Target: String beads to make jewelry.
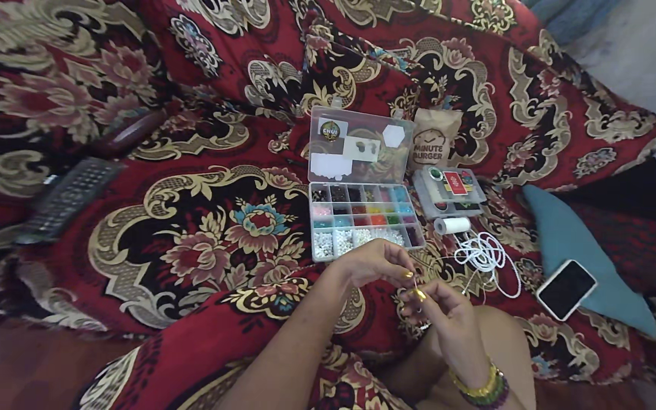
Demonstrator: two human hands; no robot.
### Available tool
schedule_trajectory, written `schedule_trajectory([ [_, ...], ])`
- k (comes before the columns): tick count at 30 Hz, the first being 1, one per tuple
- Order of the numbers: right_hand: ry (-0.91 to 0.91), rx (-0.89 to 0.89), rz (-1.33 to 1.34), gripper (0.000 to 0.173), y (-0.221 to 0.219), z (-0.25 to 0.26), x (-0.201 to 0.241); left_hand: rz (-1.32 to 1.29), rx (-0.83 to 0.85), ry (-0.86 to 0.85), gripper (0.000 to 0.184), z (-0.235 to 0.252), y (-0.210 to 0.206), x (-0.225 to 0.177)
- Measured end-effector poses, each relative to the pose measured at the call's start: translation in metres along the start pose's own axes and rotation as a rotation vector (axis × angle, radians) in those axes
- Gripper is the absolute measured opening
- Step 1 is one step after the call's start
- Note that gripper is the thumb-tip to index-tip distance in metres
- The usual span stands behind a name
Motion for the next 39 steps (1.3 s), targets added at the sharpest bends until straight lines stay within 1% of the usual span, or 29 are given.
schedule_trajectory([
  [8,-0.028,0.008,-0.002,0.013,-0.002,0.0,-0.002,-0.003,0.026,-0.01,0.018,0.0,0.001,0.001],
  [23,-0.027,0.003,-0.014,0.014,-0.002,-0.001,-0.004,0.036,0.024,0.011,0.019,0.0,-0.001,0.001],
  [30,-0.056,0.011,-0.004,0.014,-0.003,-0.001,-0.007,0.11,0.028,0.004,0.017,0.0,-0.001,0.001],
  [39,-0.064,0.019,0.008,0.014,-0.004,-0.002,-0.011,0.138,0.056,0.0,0.016,0.0,-0.004,0.0],
])
Point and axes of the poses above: each hand's wrist, its own z-axis towards the middle knuckle, its own y-axis out of the back of the hand, x = y × z, the point moved 9 cm from there along z, towards the middle knuckle, and after that the axes turned 11 degrees about -z, right-handed, at the moved point
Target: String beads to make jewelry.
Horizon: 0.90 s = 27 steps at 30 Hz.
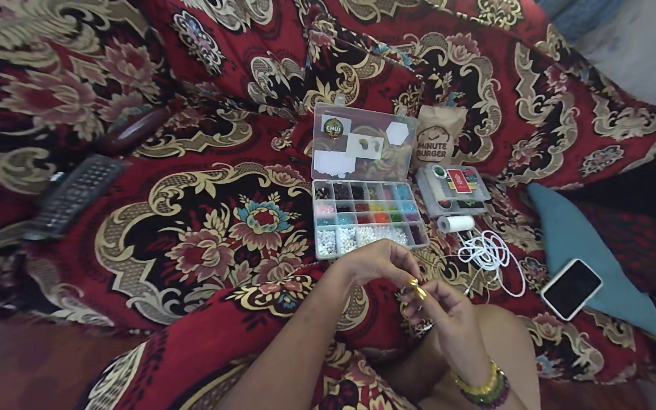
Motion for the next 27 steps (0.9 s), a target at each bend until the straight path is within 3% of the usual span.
schedule_trajectory([
  [15,0.007,0.001,0.032,0.016,-0.001,0.0004,-0.0007,0.044,0.097,-0.093,0.016,-0.0002,-0.0066,-0.0079],
  [27,-0.058,0.01,0.061,0.023,0.0004,-0.0003,-0.0061,0.092,-0.01,-0.133,0.007,0.0026,0.0022,-0.0101],
])
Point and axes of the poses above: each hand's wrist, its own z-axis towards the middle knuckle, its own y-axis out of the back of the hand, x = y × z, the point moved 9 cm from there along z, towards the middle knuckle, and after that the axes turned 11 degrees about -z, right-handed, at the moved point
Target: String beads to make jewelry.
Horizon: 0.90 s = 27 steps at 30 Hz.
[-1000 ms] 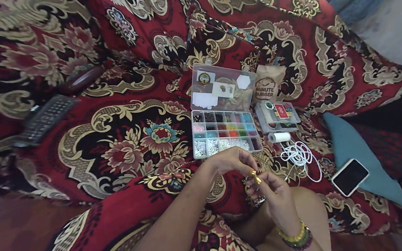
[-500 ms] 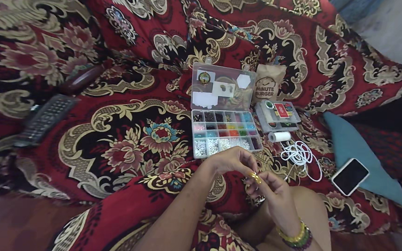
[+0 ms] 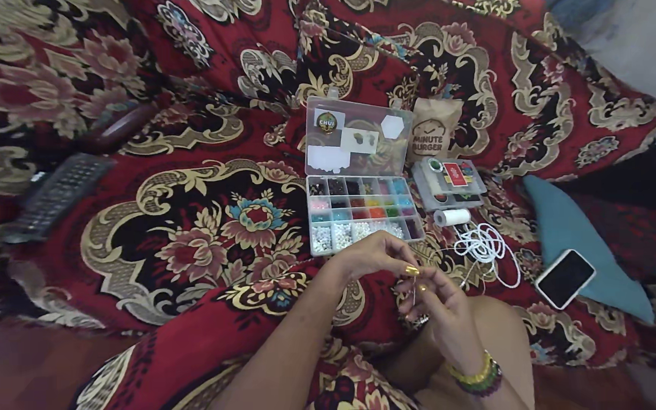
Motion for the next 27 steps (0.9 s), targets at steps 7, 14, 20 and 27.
schedule_trajectory([
  [7,-0.015,0.013,-0.016,0.019,0.001,0.003,0.0,0.026,-0.051,0.043,0.008,0.0,0.001,0.0],
  [14,0.051,-0.165,-0.217,0.019,0.065,0.037,0.022,0.372,-0.543,0.034,0.016,-0.027,0.053,-0.035],
  [20,0.292,-0.5,-0.322,0.019,0.149,0.05,0.09,1.027,-0.865,0.331,0.014,-0.061,0.09,-0.051],
  [27,0.282,-0.43,-0.241,0.019,0.135,0.041,0.084,1.273,-0.707,0.726,0.013,-0.047,0.088,-0.023],
])
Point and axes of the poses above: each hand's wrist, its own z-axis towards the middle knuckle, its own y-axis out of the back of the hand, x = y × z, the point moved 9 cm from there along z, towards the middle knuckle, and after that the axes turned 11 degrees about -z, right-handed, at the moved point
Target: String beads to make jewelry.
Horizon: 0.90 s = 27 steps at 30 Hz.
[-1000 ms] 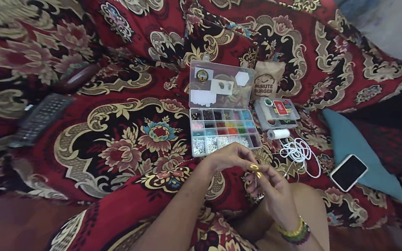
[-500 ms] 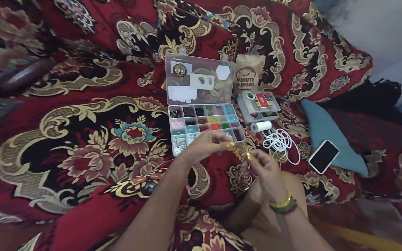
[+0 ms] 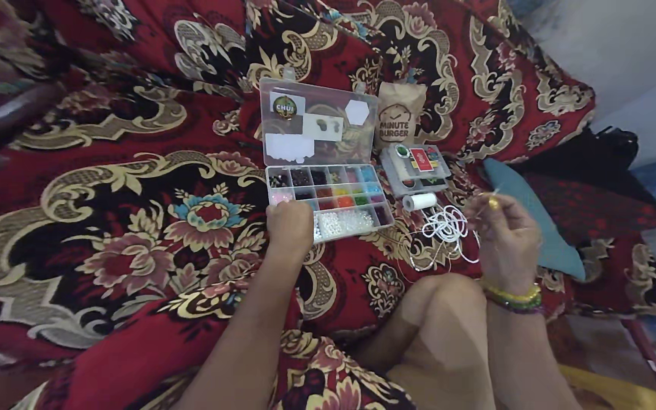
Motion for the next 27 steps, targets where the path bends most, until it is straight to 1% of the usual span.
schedule_trajectory([
  [4,-0.12,0.263,0.059,0.018,-0.059,-0.048,-0.024,0.02,-0.037,-0.018,0.01,0.0,-0.003,-0.004],
  [6,-0.189,0.375,0.069,0.018,-0.086,-0.076,-0.028,0.042,-0.044,-0.018,0.01,0.0,-0.003,-0.005],
  [10,-0.247,0.531,0.097,0.018,-0.117,-0.111,-0.027,0.011,-0.056,-0.033,0.012,0.001,-0.004,-0.007],
  [13,-0.255,0.569,0.123,0.017,-0.125,-0.116,-0.023,0.003,-0.06,-0.051,0.013,0.003,-0.008,-0.007],
  [16,-0.264,0.554,0.161,0.016,-0.126,-0.114,-0.021,0.014,-0.053,-0.05,0.014,0.001,-0.007,-0.009],
  [18,-0.268,0.539,0.168,0.016,-0.124,-0.112,-0.021,-0.034,-0.087,-0.063,0.015,-0.003,0.001,-0.009],
  [20,-0.268,0.523,0.161,0.017,-0.121,-0.111,-0.022,-0.227,-0.152,-0.135,0.017,-0.008,0.012,-0.01],
  [22,-0.283,0.499,0.159,0.017,-0.119,-0.11,-0.025,-0.521,-0.136,-0.225,0.017,-0.008,0.016,-0.01],
  [25,-0.276,0.45,0.169,0.017,-0.115,-0.108,-0.024,-1.035,0.081,-0.321,0.013,-0.011,0.002,-0.027],
  [27,-0.248,0.41,0.164,0.017,-0.113,-0.106,-0.023,-1.296,0.271,-0.362,0.017,-0.018,-0.009,-0.042],
])
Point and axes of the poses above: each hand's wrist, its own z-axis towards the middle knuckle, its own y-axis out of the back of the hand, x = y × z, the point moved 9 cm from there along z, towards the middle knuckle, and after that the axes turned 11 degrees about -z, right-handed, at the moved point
